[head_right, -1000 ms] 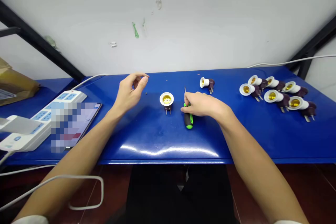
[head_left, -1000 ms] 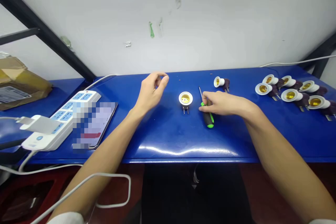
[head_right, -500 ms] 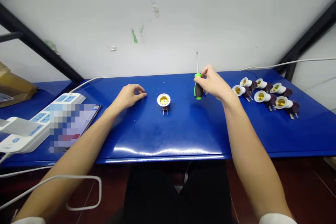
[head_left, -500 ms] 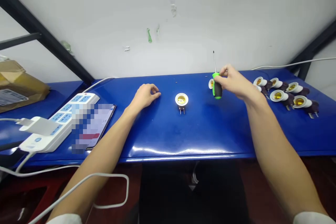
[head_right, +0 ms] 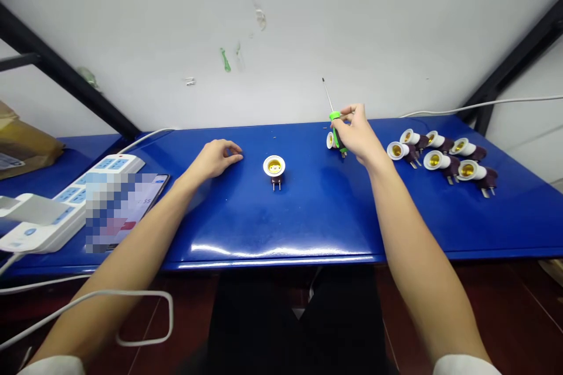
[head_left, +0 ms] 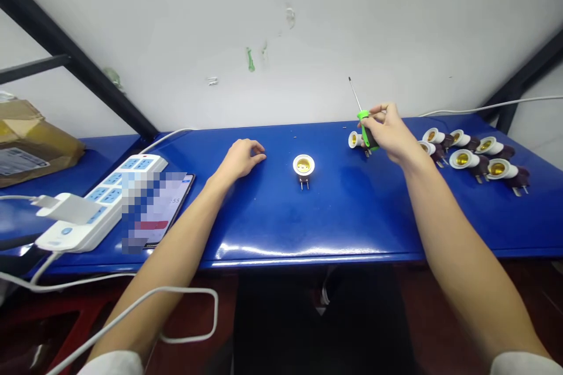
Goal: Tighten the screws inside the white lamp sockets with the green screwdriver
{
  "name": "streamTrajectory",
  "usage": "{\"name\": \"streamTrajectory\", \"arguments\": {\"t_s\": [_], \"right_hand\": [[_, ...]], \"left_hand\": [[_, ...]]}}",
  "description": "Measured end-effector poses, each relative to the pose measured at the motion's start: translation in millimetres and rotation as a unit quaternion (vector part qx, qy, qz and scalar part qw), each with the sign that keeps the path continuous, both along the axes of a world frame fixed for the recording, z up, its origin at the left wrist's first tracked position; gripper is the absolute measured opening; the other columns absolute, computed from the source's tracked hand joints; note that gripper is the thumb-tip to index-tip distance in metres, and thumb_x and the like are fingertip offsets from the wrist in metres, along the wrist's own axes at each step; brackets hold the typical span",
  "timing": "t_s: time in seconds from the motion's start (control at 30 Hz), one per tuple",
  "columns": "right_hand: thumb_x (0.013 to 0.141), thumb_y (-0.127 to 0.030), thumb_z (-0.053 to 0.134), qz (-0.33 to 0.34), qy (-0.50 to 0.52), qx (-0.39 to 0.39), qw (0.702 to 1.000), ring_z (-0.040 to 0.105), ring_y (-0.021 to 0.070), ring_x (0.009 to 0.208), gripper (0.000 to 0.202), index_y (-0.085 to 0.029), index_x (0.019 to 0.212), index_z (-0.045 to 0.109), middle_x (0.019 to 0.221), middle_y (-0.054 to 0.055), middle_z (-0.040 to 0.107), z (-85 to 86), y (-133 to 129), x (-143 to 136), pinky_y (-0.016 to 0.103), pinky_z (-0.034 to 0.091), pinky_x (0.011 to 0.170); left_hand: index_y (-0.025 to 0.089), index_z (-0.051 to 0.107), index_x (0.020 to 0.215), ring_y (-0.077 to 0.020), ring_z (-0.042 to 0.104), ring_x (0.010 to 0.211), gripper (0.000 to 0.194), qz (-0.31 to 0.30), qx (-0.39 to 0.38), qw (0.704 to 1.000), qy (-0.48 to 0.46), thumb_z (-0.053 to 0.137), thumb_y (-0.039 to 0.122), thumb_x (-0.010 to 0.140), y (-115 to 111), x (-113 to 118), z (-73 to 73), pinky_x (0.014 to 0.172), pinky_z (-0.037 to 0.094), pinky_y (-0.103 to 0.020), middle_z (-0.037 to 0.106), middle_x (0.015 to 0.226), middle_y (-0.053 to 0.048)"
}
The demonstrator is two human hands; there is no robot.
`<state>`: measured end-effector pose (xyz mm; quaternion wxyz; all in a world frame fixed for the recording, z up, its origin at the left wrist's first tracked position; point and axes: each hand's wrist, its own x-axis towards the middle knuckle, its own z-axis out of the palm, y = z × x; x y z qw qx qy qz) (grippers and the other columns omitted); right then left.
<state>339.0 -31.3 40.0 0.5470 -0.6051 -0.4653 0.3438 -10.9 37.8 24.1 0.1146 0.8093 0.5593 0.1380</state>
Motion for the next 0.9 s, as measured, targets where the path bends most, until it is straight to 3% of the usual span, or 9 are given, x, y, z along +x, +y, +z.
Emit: {"name": "streamTrajectory", "arguments": {"t_s": [0.27,0.53,0.73,0.9], "right_hand": [[0.081,-0.034,0.08,0.044,-0.015,0.005,0.999,0.059,0.0121,0.058,0.049,-0.03,0.106,0.038,0.099,-0.001,0.064,-6.8,1.6,-1.4,0.026,0.05,0.04],[0.081,-0.032,0.078,0.083,-0.032,-0.004,0.996,0.061,0.014,0.066,0.048,-0.03,0.102,0.035,0.103,0.001,0.064,-6.2,-1.1,-7.2,0.026,0.051,0.041],[0.083,-0.031,0.077,0.092,-0.043,-0.003,0.995,0.058,0.0133,0.066,0.045,-0.029,0.102,0.037,0.101,0.001,0.063,-7.0,-2.2,-11.2,0.026,0.051,0.043],[0.082,-0.035,0.08,0.103,-0.046,-0.004,0.994,0.058,0.0143,0.068,0.047,-0.029,0.103,0.038,0.099,0.001,0.064,-7.7,-3.4,-12.5,0.025,0.05,0.044]], "left_hand": [[0.021,0.081,0.084,-0.0248,0.072,0.084,0.01,0.009,-0.021,0.999,0.024,0.071,0.021,0.087,1.9,-1.0,2.8,0.088,0.052,-0.036,0.08,0.092,-0.008],[0.022,0.077,0.076,-0.0245,0.068,0.084,0.011,-0.022,0.013,1.0,0.005,0.071,0.017,0.084,7.2,-3.8,-4.2,0.087,0.051,-0.035,0.076,0.083,-0.007],[0.022,0.08,0.088,-0.0245,0.07,0.083,0.013,-0.039,0.002,0.999,0.0,0.069,0.016,0.084,9.2,-4.9,-6.4,0.085,0.051,-0.036,0.078,0.087,-0.007],[0.021,0.083,0.095,-0.0279,0.071,0.096,0.021,-0.085,0.025,0.996,0.015,0.063,0.019,0.088,11.1,-6.3,-9.3,0.097,0.053,-0.04,0.079,0.097,-0.011]]}}
